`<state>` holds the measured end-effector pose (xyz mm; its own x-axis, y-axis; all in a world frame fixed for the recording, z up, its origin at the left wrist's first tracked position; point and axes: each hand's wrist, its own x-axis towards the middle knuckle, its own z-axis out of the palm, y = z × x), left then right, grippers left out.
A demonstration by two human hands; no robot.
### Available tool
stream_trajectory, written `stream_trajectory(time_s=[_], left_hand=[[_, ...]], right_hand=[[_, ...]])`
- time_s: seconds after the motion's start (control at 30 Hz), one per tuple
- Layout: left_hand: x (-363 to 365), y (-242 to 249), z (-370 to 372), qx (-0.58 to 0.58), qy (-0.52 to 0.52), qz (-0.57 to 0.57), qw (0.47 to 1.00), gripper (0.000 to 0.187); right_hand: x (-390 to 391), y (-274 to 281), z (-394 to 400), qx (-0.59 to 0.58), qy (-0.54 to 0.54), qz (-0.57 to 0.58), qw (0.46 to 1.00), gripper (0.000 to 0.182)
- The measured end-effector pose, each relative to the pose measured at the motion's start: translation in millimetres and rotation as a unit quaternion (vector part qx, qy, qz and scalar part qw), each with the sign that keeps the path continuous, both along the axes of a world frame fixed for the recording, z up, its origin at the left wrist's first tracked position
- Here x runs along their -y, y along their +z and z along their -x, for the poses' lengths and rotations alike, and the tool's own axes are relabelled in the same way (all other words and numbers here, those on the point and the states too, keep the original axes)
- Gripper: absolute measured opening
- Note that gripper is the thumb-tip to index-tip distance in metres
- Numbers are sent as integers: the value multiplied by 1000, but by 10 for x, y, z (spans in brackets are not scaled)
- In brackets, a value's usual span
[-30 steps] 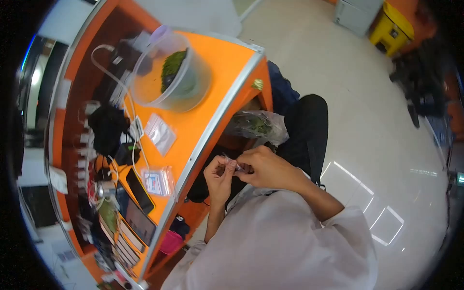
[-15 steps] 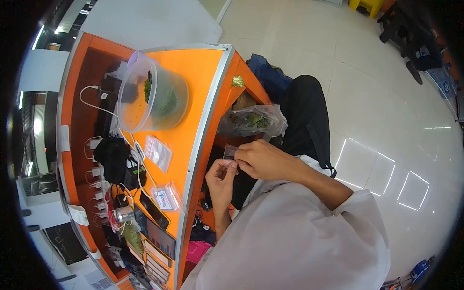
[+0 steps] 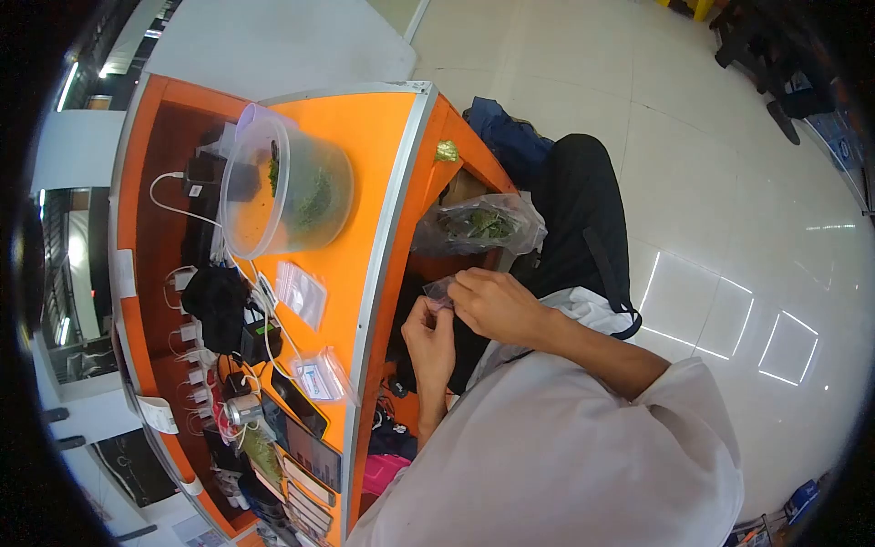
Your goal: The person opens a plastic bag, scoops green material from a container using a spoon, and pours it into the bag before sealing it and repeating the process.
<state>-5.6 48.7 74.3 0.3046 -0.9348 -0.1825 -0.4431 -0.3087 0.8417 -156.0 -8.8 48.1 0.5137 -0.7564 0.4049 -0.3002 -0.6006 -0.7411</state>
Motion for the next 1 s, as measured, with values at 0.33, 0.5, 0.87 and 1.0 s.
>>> stream_trajectory(time_s=[0.33, 0.5, 0.87, 1.0], left_hand=[[69, -173, 81, 101, -37, 55, 993, 27], [113, -125, 81, -107, 33, 144, 983, 53], [125, -152, 77, -159, 74, 124, 977, 20], [143, -116, -119, -101, 49, 112, 987, 14]], right_hand=[[82, 22, 27, 75, -84, -178, 978, 17], [282, 181, 315, 251, -16, -474, 844, 16], [394, 335, 524, 48, 98, -292, 950, 34], [463, 393, 652, 38, 113, -307, 944, 44]])
